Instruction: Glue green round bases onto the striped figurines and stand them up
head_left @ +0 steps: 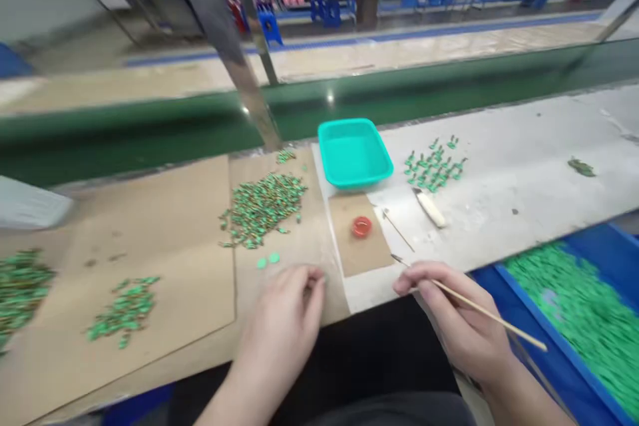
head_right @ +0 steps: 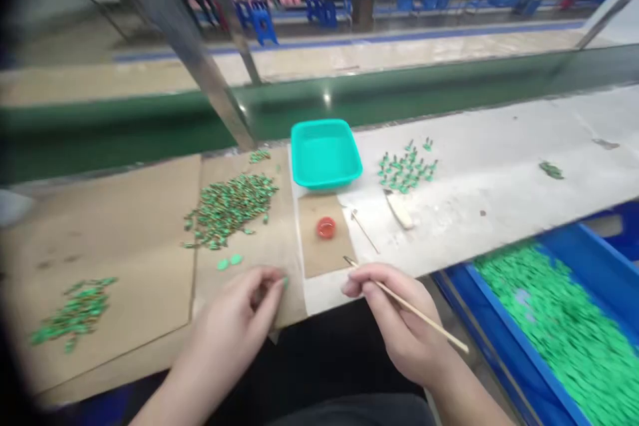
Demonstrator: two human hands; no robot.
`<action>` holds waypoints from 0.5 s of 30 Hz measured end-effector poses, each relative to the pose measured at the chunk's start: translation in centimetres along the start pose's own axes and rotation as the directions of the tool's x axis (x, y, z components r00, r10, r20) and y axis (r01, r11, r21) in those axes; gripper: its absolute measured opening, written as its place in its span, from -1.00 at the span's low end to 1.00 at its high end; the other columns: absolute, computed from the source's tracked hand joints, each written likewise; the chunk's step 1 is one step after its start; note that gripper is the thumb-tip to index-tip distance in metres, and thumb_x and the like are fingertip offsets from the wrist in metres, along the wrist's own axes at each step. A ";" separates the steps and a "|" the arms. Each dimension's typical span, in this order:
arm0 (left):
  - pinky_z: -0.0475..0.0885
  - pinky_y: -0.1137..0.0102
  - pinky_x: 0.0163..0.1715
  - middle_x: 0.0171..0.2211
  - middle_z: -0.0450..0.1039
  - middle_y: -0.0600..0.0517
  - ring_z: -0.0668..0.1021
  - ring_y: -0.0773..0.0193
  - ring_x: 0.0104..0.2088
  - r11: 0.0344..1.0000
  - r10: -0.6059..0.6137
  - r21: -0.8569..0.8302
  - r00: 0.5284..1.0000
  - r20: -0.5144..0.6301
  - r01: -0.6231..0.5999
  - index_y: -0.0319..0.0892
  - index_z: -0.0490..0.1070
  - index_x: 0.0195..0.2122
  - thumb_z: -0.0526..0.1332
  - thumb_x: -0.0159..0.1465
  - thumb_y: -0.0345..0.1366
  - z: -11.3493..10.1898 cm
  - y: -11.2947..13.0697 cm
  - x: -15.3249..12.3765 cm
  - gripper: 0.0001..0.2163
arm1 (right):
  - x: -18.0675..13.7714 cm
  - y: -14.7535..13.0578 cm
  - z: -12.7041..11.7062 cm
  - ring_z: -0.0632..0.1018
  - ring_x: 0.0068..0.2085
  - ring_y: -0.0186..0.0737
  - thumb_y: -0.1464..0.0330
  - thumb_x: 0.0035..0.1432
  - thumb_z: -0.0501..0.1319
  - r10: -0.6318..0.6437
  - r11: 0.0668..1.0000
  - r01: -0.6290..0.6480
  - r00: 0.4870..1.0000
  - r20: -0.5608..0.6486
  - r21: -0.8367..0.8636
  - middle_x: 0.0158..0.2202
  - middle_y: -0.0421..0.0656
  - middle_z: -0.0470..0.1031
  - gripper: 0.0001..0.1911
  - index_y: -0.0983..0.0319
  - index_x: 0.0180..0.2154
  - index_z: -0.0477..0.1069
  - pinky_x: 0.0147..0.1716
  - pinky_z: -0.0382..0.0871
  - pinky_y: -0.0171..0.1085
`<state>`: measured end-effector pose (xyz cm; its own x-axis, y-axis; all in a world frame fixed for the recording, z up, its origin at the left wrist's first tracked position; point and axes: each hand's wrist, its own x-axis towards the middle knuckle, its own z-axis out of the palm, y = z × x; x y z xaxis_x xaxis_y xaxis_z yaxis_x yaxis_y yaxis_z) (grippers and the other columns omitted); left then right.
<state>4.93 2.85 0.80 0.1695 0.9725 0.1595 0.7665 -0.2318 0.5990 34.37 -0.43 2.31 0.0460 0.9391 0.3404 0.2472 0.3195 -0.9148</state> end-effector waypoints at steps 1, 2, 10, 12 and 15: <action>0.51 0.18 -0.19 -0.24 0.70 0.01 0.70 0.05 -0.22 1.000 0.007 -0.011 1.000 -0.014 -0.007 0.00 0.61 -0.10 0.21 0.60 -0.11 0.1 -0.3 0.1 -0.79 | 0.3 -0.1 -0.1 0.87 -0.14 -0.26 0.32 0.68 0.29 0.017 0.999 -0.017 1.000 0.003 0.041 -0.17 -0.23 0.85 -0.77 -0.03 0.09 0.75 -0.02 0.80 -0.39; 0.50 0.17 -0.16 -0.21 0.72 0.01 0.70 0.05 -0.18 1.000 0.018 -0.019 0.999 -0.027 -0.019 0.01 0.62 -0.09 0.22 0.61 -0.08 0.0 -0.7 0.1 -0.78 | 0.6 -0.1 -0.2 0.86 -0.15 -0.27 0.33 0.68 0.29 0.023 0.998 -0.023 1.000 -0.005 0.063 -0.18 -0.23 0.84 -0.75 -0.03 0.12 0.76 -0.04 0.79 -0.38; 0.51 0.21 0.05 -0.14 0.68 0.14 0.68 0.19 -0.14 0.955 0.290 0.067 0.957 -0.022 -0.288 0.11 0.64 0.09 0.31 0.64 -0.16 -1.6 -1.5 0.6 -0.88 | 3.2 0.4 0.0 0.75 -0.21 -0.29 0.20 0.67 0.34 0.025 0.996 -0.013 0.990 -0.139 0.086 -0.25 -0.19 0.73 -0.76 0.04 -0.06 0.79 -0.14 0.71 -0.37; 0.53 0.22 0.03 -0.15 0.68 0.14 0.68 0.20 -0.15 0.940 0.330 0.111 0.942 -0.056 -0.322 0.08 0.62 0.07 0.30 0.64 -0.21 -1.3 -1.2 0.7 -0.90 | 3.8 0.3 0.3 0.75 -0.23 -0.28 0.16 0.67 0.34 0.019 0.998 -0.011 0.989 -0.149 0.056 -0.26 -0.19 0.73 -0.75 0.04 -0.07 0.78 -0.14 0.72 -0.38; 0.60 0.28 -0.02 -0.19 0.70 0.13 0.71 0.24 -0.20 0.910 0.393 0.201 0.909 -0.136 -0.363 0.02 0.60 0.02 0.23 0.65 -0.27 -1.2 -1.0 0.5 -0.87 | 3.3 1.0 0.6 0.79 -0.23 -0.21 0.14 0.64 0.35 -0.020 0.997 0.009 0.987 -0.159 -0.072 -0.29 -0.16 0.74 -0.68 0.06 -0.20 0.76 -0.16 0.75 -0.39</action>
<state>3.54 3.53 1.19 0.3709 0.7905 0.4874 0.7603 -0.5599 0.3295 34.18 3.10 2.39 0.1942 0.9006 0.3889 0.3162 0.3178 -0.8939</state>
